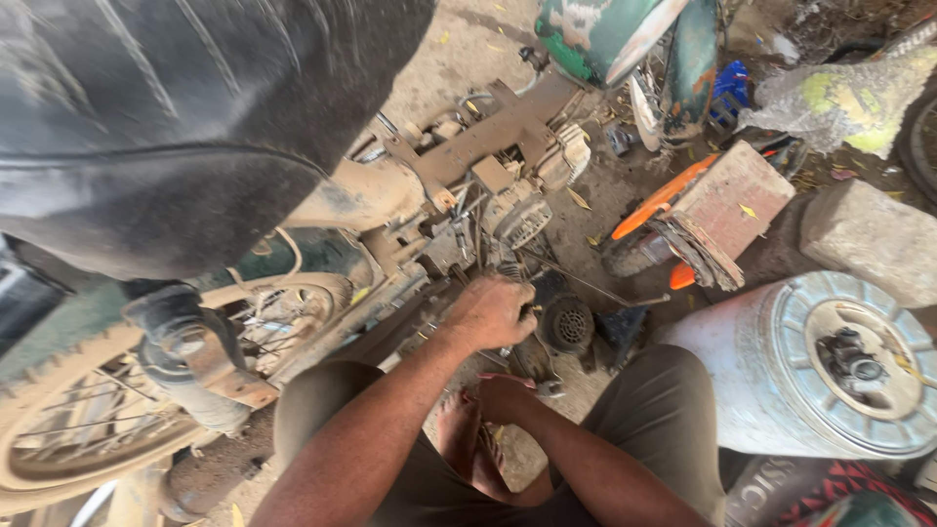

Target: The person sits on the ground and repairs a motorcycle engine using pliers and a wrench. They manipulate small components near the engine, tighten parts, and adjust the assembly throughout the clip.

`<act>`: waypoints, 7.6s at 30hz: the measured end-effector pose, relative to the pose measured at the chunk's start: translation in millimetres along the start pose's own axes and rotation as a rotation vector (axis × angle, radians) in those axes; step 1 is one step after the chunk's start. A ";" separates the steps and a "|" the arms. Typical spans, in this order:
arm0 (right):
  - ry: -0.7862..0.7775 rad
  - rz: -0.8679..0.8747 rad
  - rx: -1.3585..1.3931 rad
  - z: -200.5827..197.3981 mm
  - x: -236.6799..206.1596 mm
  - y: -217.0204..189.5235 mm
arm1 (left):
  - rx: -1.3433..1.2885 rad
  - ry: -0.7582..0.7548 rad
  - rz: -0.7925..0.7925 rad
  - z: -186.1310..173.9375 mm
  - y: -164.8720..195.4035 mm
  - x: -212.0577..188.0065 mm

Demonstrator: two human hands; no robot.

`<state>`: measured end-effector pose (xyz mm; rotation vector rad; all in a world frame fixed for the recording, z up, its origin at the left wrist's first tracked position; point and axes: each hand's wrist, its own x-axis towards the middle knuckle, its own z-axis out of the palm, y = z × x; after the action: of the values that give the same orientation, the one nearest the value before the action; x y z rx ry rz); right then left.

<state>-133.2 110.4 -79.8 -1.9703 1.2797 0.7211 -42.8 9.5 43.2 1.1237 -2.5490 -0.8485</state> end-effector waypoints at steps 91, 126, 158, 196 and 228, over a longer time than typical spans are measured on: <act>0.390 0.098 0.085 -15.2 -30.5 -27.4 | 0.011 0.000 -0.030 -5.3 -4.1 -10.8; 0.450 -0.220 0.427 -30.0 -38.3 -16.5 | 0.043 -0.018 0.021 -11.4 3.3 -6.2; 0.380 -0.305 0.164 -17.6 -22.2 -7.8 | 0.084 -0.007 0.062 -15.9 5.8 -9.8; 0.637 -0.087 2.071 -76.3 -117.4 12.9 | 0.082 -0.017 0.023 16.6 -13.8 -5.1; 1.026 -0.211 1.558 -42.8 -58.0 18.4 | 0.140 0.003 0.104 2.5 -9.5 -22.8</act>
<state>-167.7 103.9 -14.3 -0.9332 1.3333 -1.2710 -22.7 22.2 36.1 1.0180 -2.6729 -0.6525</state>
